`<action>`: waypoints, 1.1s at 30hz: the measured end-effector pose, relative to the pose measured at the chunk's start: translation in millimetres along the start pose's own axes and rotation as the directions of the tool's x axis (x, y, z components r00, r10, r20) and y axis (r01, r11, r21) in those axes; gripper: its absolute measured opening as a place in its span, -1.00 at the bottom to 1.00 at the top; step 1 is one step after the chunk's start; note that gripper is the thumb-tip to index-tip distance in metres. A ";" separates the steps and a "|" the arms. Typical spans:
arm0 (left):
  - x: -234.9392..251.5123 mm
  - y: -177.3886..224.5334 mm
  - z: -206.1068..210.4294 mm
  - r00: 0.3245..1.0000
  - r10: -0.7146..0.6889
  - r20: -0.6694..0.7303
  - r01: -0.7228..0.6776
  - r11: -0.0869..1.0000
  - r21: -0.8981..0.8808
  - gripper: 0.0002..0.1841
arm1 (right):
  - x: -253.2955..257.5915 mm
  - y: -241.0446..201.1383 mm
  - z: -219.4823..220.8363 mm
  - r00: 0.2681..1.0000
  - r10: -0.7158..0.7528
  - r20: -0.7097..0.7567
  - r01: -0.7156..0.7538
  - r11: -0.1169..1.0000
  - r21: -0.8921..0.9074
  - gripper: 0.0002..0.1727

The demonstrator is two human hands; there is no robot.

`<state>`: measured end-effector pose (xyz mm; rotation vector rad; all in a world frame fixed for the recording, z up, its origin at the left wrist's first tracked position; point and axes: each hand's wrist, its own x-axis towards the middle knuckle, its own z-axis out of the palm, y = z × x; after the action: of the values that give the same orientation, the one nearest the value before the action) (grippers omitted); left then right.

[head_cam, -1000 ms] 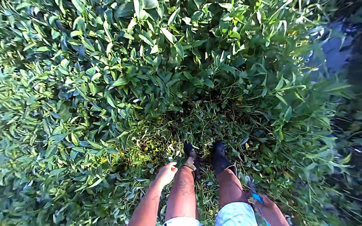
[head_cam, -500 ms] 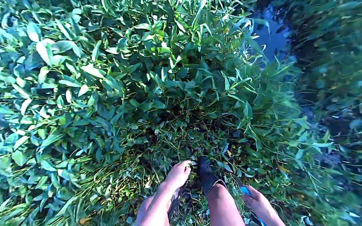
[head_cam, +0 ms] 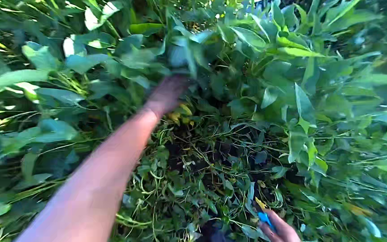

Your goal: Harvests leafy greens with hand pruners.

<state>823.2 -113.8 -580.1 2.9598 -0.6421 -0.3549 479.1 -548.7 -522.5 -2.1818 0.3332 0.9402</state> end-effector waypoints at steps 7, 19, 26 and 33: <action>-33.7 -40.3 -2.2 0.976 -0.216 -0.015 0.215 0.975 -0.056 -0.37 | 172.6 -53.7 -54.9 0.836 -0.492 -0.244 0.171 0.656 -0.735 -0.78; -61.1 267.9 134.1 0.823 -0.228 0.521 0.553 0.108 -0.826 -0.51 | 110.2 -21.1 -41.6 0.973 0.091 -0.210 -0.164 0.917 -0.362 -0.57; 11.1 288.9 160.0 0.754 -0.357 0.551 0.497 -0.238 -0.834 -0.61 | 100.5 -26.8 -52.1 0.996 0.050 0.068 -0.040 0.989 -0.144 -0.52; -14.8 287.1 175.5 0.723 -0.355 0.593 0.537 -0.250 -0.805 -0.59 | 199.5 -78.2 -100.2 0.995 0.080 -0.068 -0.104 0.821 -0.562 -0.58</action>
<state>653.1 -375.2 -707.4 1.4247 0.6940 -0.6771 709.1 -555.7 -577.0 -2.7495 0.1916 1.1600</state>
